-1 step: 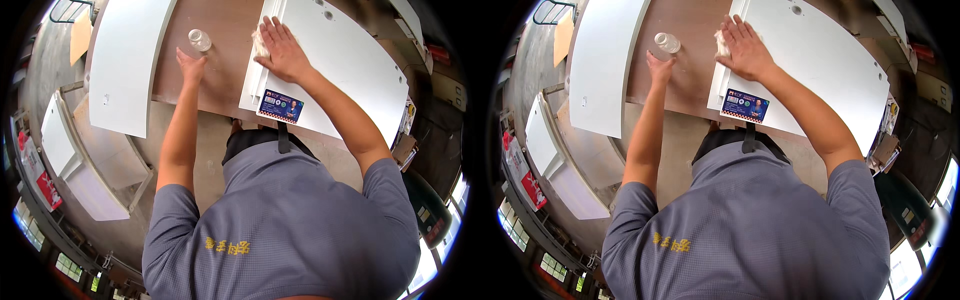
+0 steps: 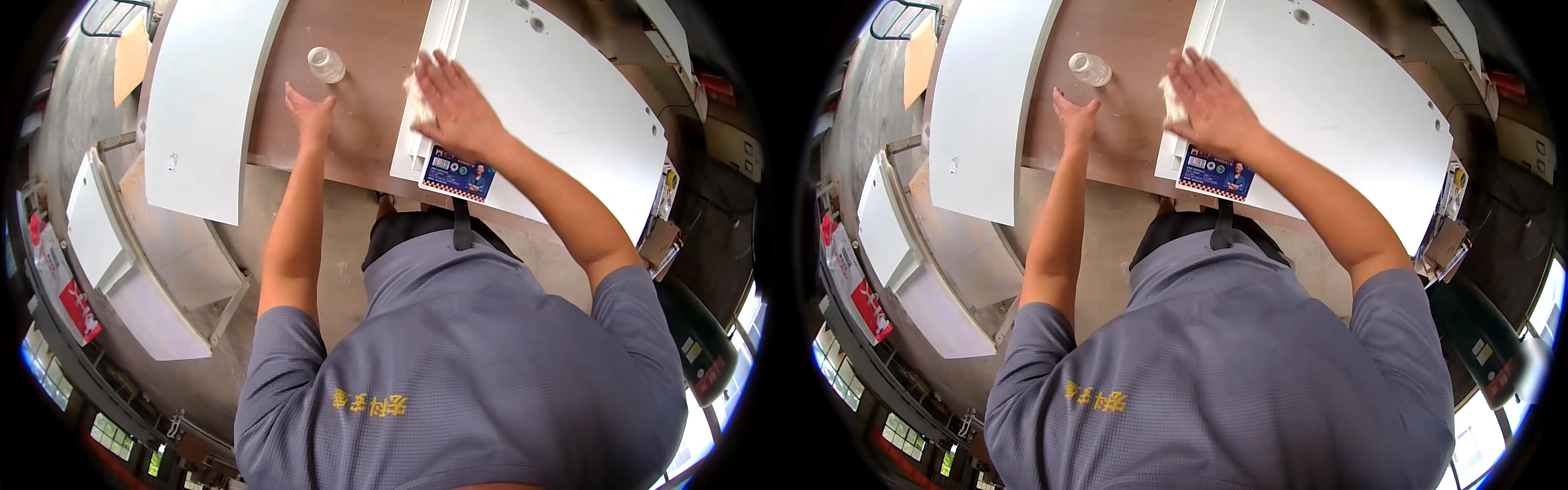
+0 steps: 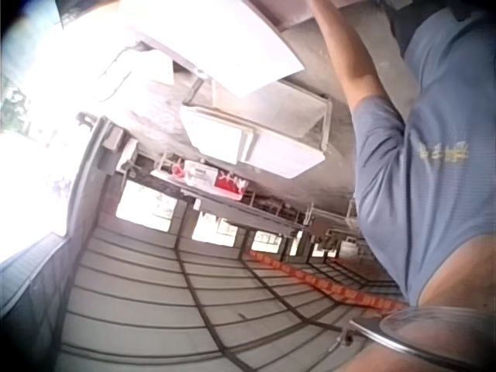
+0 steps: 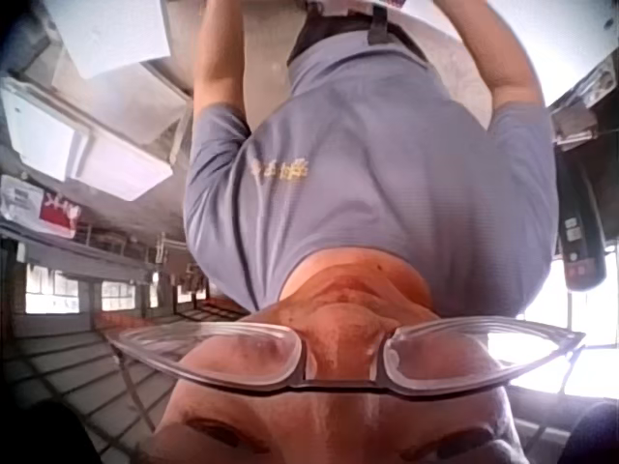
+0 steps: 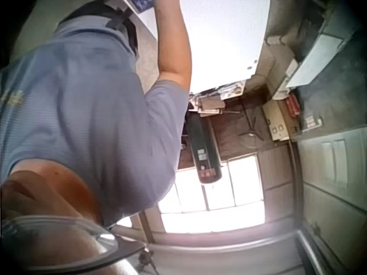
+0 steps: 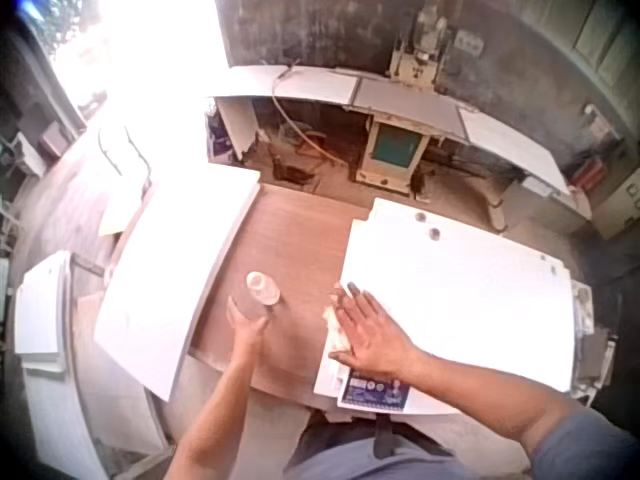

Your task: The person cleans several large white panels on a workbench using a cloth and a liquid from a bottle. They wipe the surfaces thoroughly, flip the panels over to clean both sides, and stack them. The person also uses a utility knife to trim a small edge on one of the panels.

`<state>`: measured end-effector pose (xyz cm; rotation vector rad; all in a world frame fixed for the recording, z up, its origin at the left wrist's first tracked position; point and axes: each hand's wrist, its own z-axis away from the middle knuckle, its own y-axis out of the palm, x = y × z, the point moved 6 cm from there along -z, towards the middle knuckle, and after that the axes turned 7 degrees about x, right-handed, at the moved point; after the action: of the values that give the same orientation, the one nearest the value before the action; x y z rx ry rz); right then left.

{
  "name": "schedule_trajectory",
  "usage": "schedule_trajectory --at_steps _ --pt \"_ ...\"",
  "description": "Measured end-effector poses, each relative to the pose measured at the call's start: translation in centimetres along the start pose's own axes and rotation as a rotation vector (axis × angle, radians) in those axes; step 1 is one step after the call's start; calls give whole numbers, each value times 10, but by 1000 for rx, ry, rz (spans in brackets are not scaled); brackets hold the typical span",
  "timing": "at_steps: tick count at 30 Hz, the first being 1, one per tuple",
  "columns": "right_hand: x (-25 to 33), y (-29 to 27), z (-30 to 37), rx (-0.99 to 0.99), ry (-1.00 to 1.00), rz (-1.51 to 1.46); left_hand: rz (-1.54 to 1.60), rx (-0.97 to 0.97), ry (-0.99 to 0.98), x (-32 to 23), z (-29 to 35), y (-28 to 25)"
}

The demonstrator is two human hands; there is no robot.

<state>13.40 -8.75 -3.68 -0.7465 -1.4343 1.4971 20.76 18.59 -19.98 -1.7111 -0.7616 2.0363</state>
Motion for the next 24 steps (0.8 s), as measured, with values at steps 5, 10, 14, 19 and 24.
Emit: schedule_trajectory --at_steps 5,10,14,19,24 --pt "56 18 41 233 -221 -41 240 115 -39 -16 81 -20" --pt "-40 7 -22 -108 118 72 670 283 -134 -56 154 -13" --pt "-74 4 14 -80 263 -57 630 377 -161 -109 180 1" --pt "-114 11 64 -141 389 -61 531 442 -141 -138 183 18" --pt "-112 6 67 -168 396 -75 460 378 -139 -147 162 30"
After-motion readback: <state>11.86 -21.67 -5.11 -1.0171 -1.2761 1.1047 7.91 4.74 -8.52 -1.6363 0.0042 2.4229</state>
